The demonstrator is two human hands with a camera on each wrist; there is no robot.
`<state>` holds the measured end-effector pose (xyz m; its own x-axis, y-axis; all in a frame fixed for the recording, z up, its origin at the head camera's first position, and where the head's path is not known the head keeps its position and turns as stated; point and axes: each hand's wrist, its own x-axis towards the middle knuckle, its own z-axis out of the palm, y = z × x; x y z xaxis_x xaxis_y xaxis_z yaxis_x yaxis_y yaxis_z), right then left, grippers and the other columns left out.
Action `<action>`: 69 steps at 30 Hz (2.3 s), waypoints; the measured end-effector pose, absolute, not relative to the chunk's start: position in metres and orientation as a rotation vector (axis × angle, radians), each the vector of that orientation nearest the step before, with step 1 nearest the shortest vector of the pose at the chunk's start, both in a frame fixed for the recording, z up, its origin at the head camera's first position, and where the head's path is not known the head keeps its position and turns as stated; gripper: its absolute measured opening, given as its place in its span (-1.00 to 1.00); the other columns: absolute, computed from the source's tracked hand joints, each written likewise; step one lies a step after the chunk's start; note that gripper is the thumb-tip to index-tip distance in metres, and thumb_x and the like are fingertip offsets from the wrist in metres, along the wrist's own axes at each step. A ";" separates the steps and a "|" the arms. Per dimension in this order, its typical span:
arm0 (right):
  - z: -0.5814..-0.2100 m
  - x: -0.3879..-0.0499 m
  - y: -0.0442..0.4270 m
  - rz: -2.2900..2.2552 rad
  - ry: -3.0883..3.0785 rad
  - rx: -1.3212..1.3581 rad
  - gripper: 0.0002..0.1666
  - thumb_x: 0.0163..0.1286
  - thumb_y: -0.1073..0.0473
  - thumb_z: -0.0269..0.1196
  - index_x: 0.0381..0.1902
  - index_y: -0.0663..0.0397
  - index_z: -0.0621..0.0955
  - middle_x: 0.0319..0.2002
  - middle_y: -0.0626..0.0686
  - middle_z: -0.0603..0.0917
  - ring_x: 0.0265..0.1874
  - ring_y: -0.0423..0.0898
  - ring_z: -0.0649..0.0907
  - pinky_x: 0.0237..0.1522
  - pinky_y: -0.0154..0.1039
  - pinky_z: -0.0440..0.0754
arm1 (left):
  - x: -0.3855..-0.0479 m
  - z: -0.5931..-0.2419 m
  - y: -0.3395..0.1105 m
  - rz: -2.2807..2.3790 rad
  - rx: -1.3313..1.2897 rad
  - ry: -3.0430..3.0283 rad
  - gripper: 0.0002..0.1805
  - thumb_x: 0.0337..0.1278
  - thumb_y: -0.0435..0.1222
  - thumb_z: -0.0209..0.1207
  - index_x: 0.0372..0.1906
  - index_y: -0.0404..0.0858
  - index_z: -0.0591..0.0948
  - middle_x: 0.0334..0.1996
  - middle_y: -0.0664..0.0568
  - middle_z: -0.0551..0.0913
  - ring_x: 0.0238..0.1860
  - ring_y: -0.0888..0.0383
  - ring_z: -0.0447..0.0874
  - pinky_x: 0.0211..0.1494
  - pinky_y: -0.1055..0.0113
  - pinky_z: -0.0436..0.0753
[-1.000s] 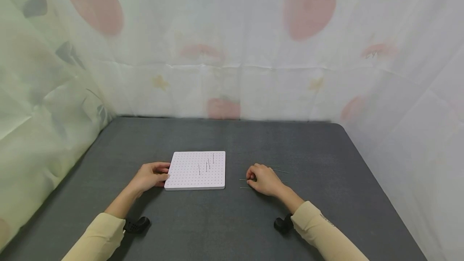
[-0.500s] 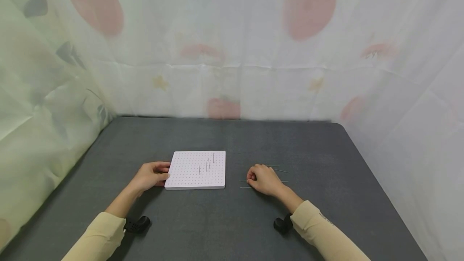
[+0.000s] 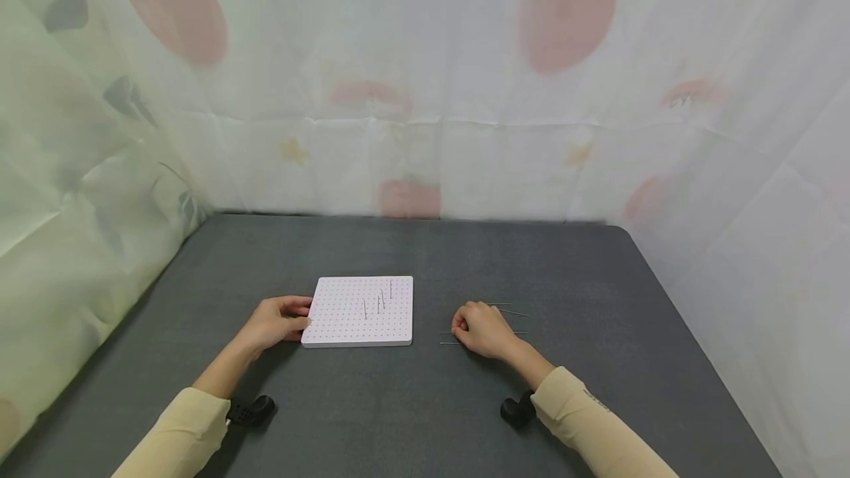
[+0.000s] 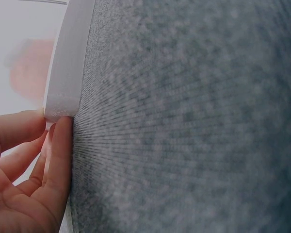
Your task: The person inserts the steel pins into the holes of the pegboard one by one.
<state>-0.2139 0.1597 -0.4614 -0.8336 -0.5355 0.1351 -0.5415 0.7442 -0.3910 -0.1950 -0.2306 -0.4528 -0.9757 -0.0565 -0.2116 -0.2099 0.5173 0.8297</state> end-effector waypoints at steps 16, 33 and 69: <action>-0.453 -0.218 0.144 0.733 -2.898 0.816 -0.91 0.38 0.28 0.20 -0.36 0.05 0.57 -0.48 -0.07 0.52 -0.50 -0.29 0.41 -0.43 -0.40 0.33 | -0.195 -0.453 -0.230 1.451 -0.223 2.600 -0.48 0.15 -0.48 0.24 0.26 -0.43 0.50 -0.03 -0.28 0.63 -0.28 0.17 0.69 -0.23 0.23 0.80; -0.451 -0.229 0.123 0.985 -2.717 0.786 -0.88 0.31 0.35 0.21 -0.33 0.04 0.49 -0.51 -0.08 0.47 -0.51 -0.29 0.40 -0.46 -0.46 0.34 | -0.194 -0.451 -0.229 1.418 -0.230 2.619 -0.47 0.14 -0.46 0.26 0.26 -0.43 0.51 -0.03 -0.28 0.64 -0.29 0.17 0.69 -0.23 0.23 0.80; -0.450 -0.240 0.083 1.174 -2.642 0.682 -0.93 0.31 0.28 0.27 -0.27 0.04 0.58 -0.39 -0.01 0.67 -0.43 -0.24 0.52 -0.38 -0.46 0.43 | -0.193 -0.452 -0.233 1.430 -0.224 2.614 -0.48 0.17 -0.45 0.23 0.27 -0.42 0.50 -0.03 -0.28 0.62 -0.26 0.14 0.70 -0.21 0.21 0.80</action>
